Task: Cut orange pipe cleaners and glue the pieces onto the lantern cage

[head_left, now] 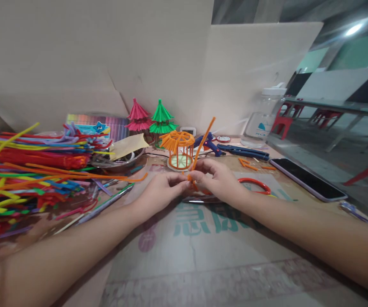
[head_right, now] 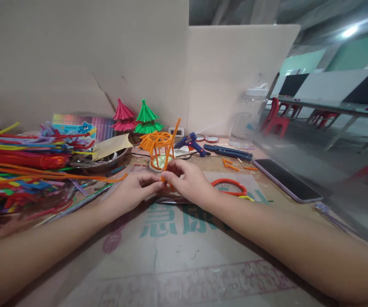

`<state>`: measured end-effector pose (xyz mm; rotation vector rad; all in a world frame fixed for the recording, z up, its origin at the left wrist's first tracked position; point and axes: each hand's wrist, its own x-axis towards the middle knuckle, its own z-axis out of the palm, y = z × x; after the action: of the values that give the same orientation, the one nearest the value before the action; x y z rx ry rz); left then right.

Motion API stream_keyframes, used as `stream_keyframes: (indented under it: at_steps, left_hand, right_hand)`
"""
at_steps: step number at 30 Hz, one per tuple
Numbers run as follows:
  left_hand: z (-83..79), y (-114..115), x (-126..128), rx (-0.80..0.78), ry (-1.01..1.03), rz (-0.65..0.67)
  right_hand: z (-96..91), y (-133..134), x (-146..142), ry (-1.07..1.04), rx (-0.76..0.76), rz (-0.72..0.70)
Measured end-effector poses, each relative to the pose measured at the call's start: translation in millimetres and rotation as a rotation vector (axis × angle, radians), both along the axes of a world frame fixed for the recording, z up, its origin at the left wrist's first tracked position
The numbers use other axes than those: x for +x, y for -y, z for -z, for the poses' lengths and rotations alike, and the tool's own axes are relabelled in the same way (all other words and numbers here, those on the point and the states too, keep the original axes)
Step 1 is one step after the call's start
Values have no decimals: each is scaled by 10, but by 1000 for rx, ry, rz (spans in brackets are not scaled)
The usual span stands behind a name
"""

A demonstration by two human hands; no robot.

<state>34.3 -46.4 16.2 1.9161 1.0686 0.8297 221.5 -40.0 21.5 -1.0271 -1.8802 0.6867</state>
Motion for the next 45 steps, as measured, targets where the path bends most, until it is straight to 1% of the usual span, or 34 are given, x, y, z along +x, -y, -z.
stream_keyframes:
  at_steps: [4, 8, 13, 16, 21, 23, 27, 31, 37, 42, 45]
  left_hand:
    - [-7, 12, 5, -22, -6, -25]
    - [-12, 13, 9, -31, -9, -5]
    - [-29, 5, -2, 57, -61, -3]
    - [-36, 3, -10, 75, -87, -1]
    - [-19, 0, -11, 38, -84, 42]
    - [-12, 0, -5, 16, -68, 48]
    - [-14, 4, 7, -16, -62, 32]
    - [-26, 1, 2, 0, -85, 26]
    - [-29, 4, 1, 9, -89, 18]
    - [-33, 11, 5, -6, -98, 61]
    - [-53, -2, -11, 3, -95, 47]
  right_hand:
    - [-28, 6, 6, 91, -27, 16]
    - [-24, -7, 3, 121, -27, 2]
    - [-13, -20, 3, 80, -35, -9]
    - [-1, -23, 8, 78, -53, -10]
    - [24, -42, 11, -11, -53, -16]
    - [25, -46, 11, -17, -51, -15]
    - [9, -35, 8, -9, -66, -34]
    - [-3, -21, 5, -41, -114, -82]
    - [-4, -29, 9, 32, -125, -79]
    - [16, -56, 17, 40, -205, -84]
    - [45, -87, 21, -31, -254, -92]
